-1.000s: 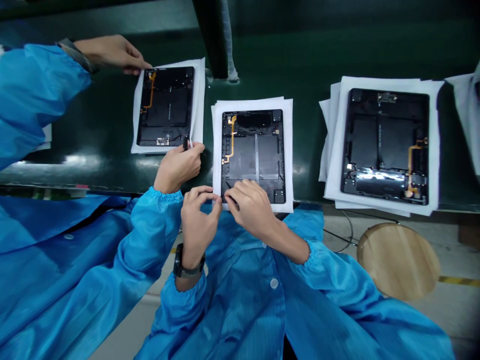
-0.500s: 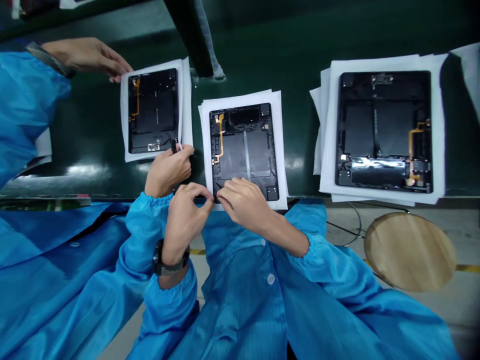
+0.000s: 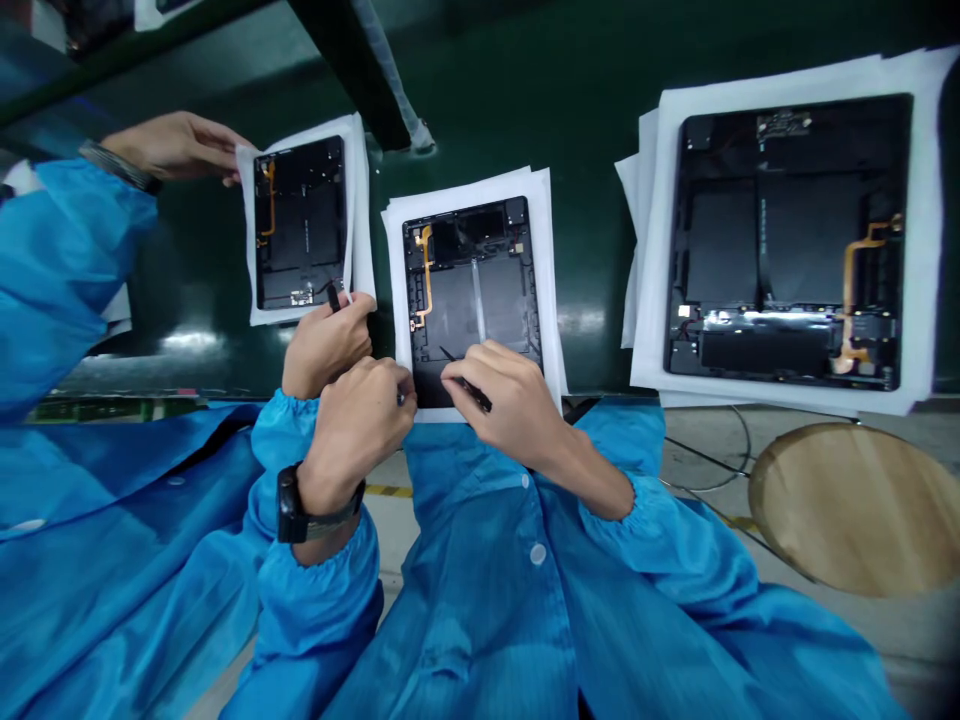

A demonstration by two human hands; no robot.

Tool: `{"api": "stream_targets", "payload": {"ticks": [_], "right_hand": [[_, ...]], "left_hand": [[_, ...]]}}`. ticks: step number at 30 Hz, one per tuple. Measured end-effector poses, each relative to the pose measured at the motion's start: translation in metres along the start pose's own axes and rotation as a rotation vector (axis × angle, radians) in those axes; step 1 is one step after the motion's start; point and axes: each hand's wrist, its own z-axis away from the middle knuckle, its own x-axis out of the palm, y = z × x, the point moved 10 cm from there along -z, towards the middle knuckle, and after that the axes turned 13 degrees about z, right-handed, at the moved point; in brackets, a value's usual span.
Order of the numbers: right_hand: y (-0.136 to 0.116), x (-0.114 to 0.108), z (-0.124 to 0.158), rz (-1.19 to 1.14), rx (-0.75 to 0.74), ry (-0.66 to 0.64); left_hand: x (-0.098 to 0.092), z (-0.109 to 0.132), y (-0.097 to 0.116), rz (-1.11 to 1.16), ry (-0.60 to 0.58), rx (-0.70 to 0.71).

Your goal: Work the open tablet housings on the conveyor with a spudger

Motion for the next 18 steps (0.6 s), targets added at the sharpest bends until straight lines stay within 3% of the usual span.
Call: {"api": "stream_targets", "payload": {"ticks": [3,9,13,18], "right_hand": [[0.003,-0.007,0.002,-0.049,0.020,0.020],[0.019,-0.012,0.010,-0.156,0.093,0.082],[0.029,-0.018,0.014,-0.219,0.151,0.147],[0.030,-0.019,0.013,-0.206,0.166,0.154]], "left_hand": [[0.002,-0.001,-0.007,0.117,-0.043,-0.049],[0.009,0.010,-0.032,0.652,-0.112,-0.134],[0.024,0.020,-0.049,0.831,-0.078,-0.236],[0.041,0.021,-0.050,0.968,-0.060,-0.245]]}}
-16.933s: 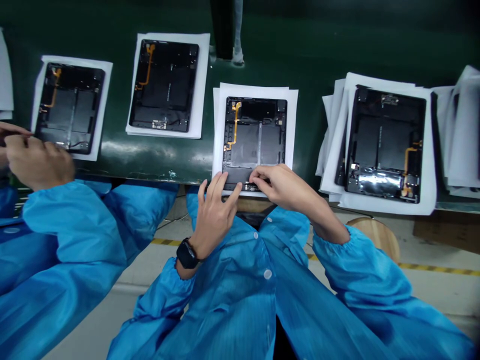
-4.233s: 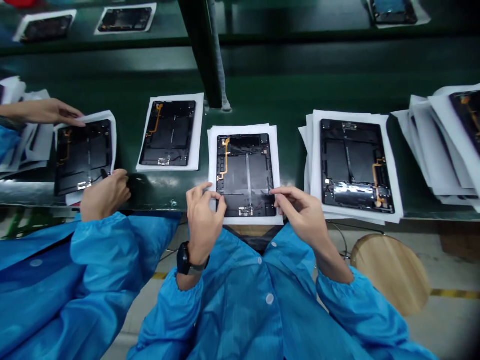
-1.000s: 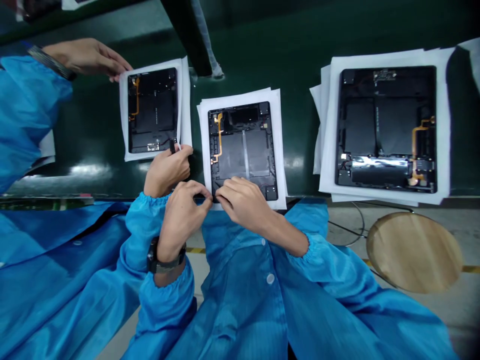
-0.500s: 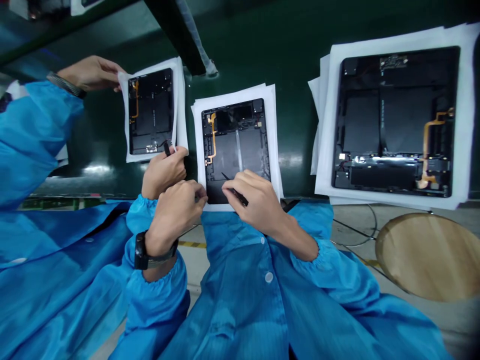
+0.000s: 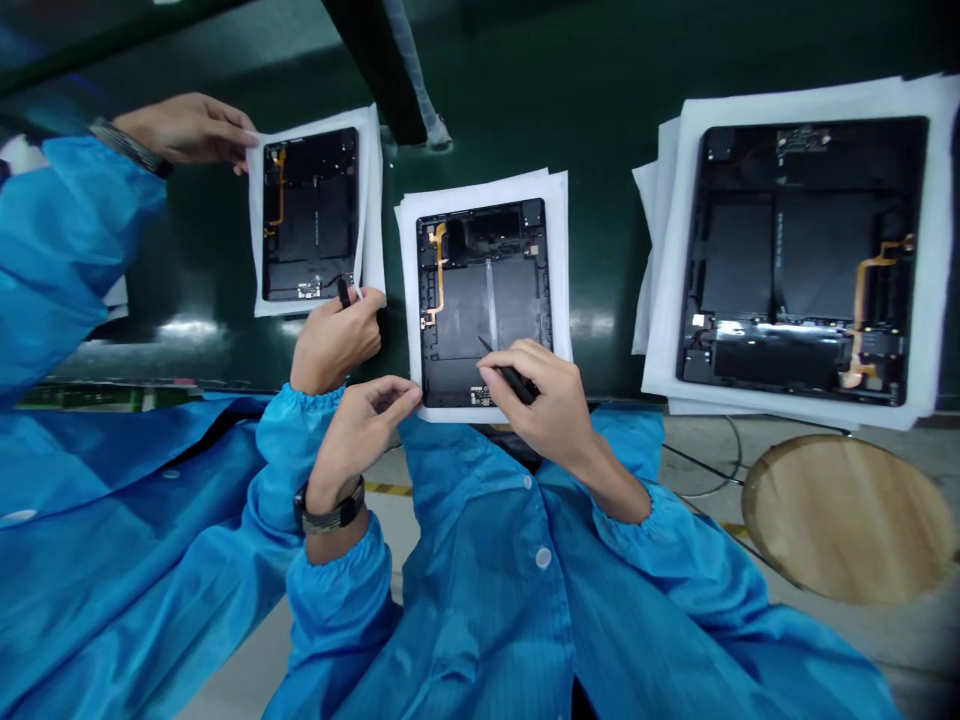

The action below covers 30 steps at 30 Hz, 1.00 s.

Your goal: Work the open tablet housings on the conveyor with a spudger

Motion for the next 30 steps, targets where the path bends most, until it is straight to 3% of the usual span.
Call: {"api": "stream_targets", "payload": {"ticks": [14,30], "right_hand": [[-0.002,0.005,-0.001,0.069,0.006,0.001],[-0.002,0.011,-0.005,0.134,0.013,0.005]], "left_hand": [[0.001,-0.005,-0.015,0.095,0.039,-0.019],[0.003,0.001,-0.007,0.145,0.132,0.025]]}}
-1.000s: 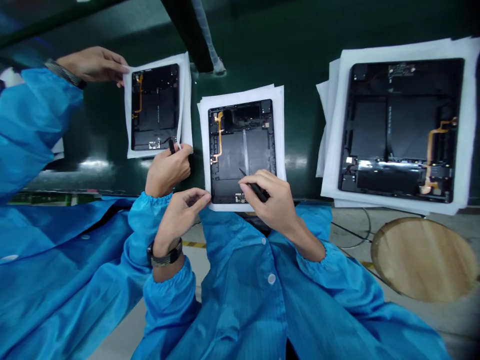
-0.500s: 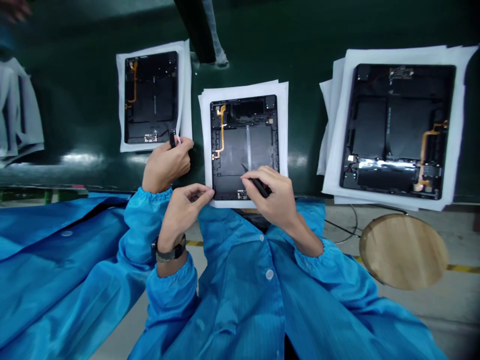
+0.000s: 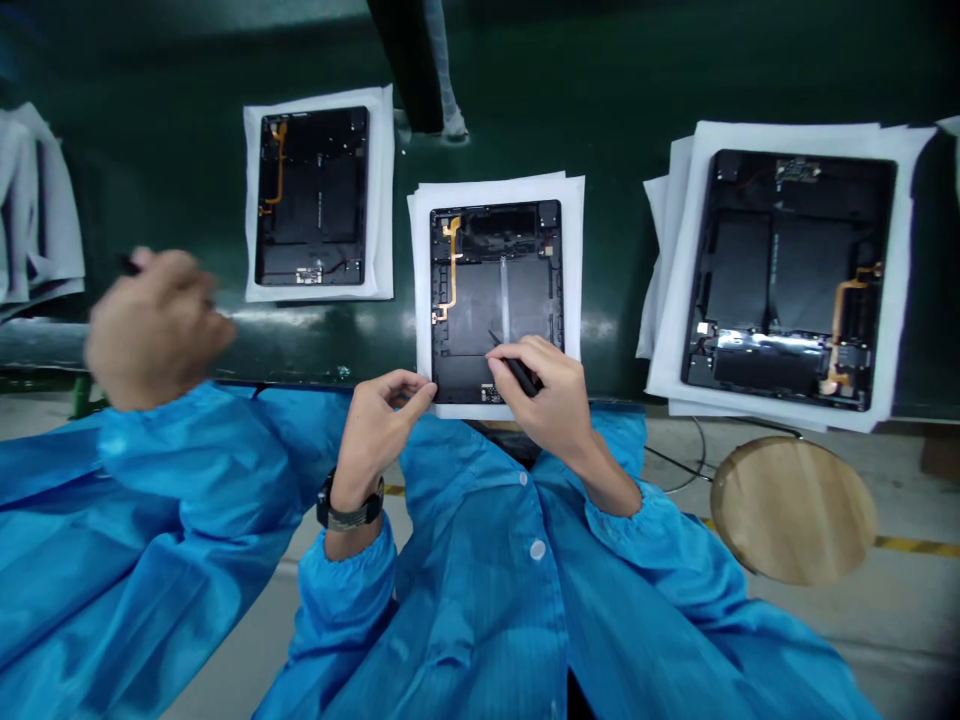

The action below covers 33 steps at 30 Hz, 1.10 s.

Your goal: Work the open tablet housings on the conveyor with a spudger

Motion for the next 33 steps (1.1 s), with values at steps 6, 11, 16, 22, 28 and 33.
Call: {"api": "stream_targets", "payload": {"ticks": [6,11,16,22,28,33], "right_hand": [[0.000,0.001,0.001,0.020,0.002,-0.001],[0.002,0.000,0.002,0.034,0.016,-0.006],[0.003,-0.001,0.002,0.029,0.032,-0.023],[0.003,-0.001,0.000,0.033,0.044,-0.026],[0.006,0.000,0.001,0.050,0.072,-0.029],[0.008,-0.002,0.002,0.045,0.130,-0.066]], "left_hand": [[0.001,0.002,-0.005,0.032,0.054,0.052],[-0.003,0.038,0.016,-0.079,0.303,0.404],[0.035,0.091,0.025,-0.412,0.397,0.760],[0.053,0.088,0.016,-0.521,0.358,0.719],[0.054,0.086,0.014,-0.512,0.339,0.709],[0.053,0.084,0.010,-0.502,0.335,0.701]]}}
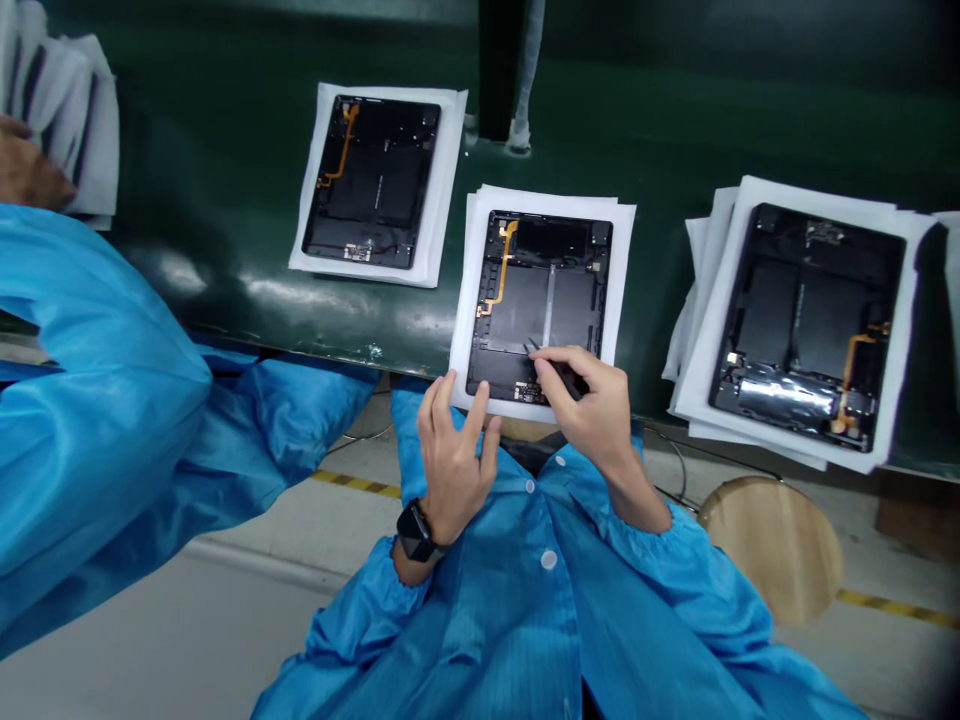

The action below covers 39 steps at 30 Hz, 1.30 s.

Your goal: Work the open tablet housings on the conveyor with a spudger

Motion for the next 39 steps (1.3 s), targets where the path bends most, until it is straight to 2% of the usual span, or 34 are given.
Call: {"api": "stream_targets", "payload": {"ticks": [3,7,12,17,31,39], "right_hand": [[-0.003,0.005,-0.001,-0.054,0.043,-0.100],[-0.020,0.030,-0.006,-0.133,-0.016,-0.338],[-0.032,0.054,-0.018,0.008,-0.107,-0.542],[-0.036,0.064,-0.026,0.085,-0.164,-0.702],[-0.033,0.066,-0.027,0.012,-0.107,-0.721],[-0.040,0.066,-0.028,0.125,-0.160,-0.688]], "left_hand": [[0.000,-0.002,0.001,0.013,-0.010,-0.005],[0.002,-0.004,0.000,0.038,-0.024,-0.019],[0.003,-0.003,0.000,0.043,-0.017,-0.006],[0.004,-0.002,-0.002,0.051,-0.023,-0.013],[0.007,0.001,-0.005,0.102,-0.035,-0.032],[0.007,0.001,-0.005,0.096,-0.027,-0.021]]}}
